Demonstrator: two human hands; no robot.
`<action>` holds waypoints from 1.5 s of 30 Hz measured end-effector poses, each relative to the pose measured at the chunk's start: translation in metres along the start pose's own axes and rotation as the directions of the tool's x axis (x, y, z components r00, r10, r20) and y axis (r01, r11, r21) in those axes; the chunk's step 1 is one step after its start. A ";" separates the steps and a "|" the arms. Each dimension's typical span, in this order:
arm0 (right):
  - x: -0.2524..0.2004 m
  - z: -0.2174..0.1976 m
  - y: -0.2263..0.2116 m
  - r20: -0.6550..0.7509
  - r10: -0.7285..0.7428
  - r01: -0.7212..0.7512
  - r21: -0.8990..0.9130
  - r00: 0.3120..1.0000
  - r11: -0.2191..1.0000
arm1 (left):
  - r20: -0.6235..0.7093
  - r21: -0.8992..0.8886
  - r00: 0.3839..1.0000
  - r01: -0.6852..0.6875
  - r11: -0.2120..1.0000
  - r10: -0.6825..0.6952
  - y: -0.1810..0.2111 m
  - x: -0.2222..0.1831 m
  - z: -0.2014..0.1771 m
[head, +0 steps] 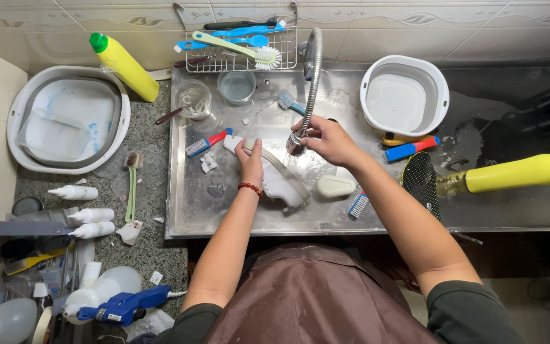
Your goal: Clean the exterior surface and sole of a white sneaker using soap and a brush at a sink.
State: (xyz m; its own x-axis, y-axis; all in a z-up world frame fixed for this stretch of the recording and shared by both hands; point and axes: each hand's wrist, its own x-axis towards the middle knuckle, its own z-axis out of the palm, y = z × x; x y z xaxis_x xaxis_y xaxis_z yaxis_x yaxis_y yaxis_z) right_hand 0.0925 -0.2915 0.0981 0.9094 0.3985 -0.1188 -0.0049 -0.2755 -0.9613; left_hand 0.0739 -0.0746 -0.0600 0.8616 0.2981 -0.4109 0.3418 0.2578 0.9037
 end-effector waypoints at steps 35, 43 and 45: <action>0.029 0.023 -0.028 -0.054 -0.032 0.045 0.247 0.998 0.968 | 0.297 -0.212 0.839 -0.407 0.889 0.455 0.044 -0.028 -0.023; 0.017 0.026 -0.018 -0.073 0.014 -0.009 0.072 0.997 0.997 | 0.369 -0.193 0.875 -0.258 0.947 0.314 0.065 -0.033 -0.034; 0.016 0.024 -0.008 -0.101 0.034 -0.036 -0.021 0.994 0.999 | 0.307 -0.295 0.918 -0.158 0.942 0.250 0.059 -0.025 -0.034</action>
State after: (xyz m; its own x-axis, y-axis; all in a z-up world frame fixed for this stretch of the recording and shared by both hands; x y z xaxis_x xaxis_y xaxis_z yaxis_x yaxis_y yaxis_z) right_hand 0.0967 -0.2622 0.0978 0.9462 0.2985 -0.1252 -0.0288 -0.3076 -0.9511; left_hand 0.0594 -0.0356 0.0000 0.9918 0.0560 -0.1146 0.0754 0.4673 0.8809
